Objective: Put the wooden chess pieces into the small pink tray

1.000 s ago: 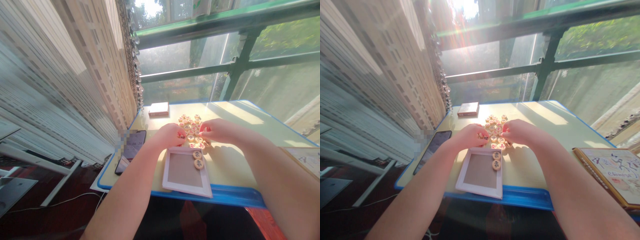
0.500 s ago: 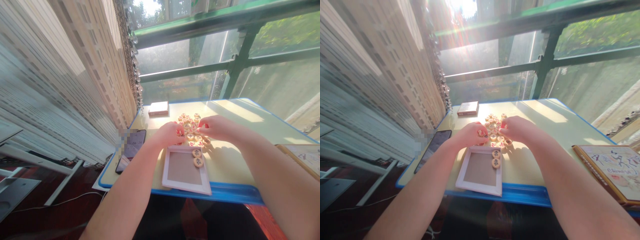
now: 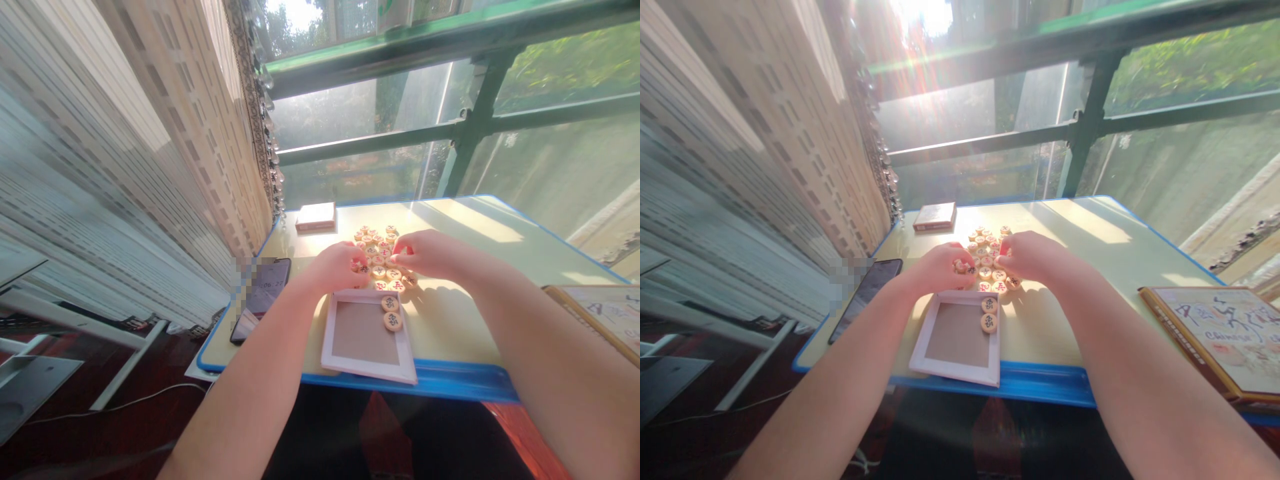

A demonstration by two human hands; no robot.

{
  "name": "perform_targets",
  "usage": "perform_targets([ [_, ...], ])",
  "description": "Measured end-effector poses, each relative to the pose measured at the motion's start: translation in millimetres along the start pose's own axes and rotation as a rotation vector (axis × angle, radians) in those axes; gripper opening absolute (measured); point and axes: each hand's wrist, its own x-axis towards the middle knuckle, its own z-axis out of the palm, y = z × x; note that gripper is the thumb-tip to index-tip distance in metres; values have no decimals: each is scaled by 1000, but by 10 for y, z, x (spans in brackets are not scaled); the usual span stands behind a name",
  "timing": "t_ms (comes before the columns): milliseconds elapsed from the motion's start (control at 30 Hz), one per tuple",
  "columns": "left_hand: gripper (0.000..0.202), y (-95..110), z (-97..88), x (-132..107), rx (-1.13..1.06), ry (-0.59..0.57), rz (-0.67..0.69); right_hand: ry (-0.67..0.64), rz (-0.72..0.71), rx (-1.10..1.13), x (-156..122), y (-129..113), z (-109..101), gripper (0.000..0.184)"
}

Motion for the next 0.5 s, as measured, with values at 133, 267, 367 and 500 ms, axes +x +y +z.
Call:
perform_targets([
  [133,20,-12,18,9,12,-11,18,-3,-1,6,-2,-4,-1,26],
  [267,17,-14,36,7,-5,-9,6,-3,4,8,-12,-18,-4,26],
  [367,15,9,29,1,-4,-11,13,-4,6,7,-22,-40,-7,24],
  [500,13,36,25,1,3,-7,-8,-8,10,9,-24,-57,-2,22],
])
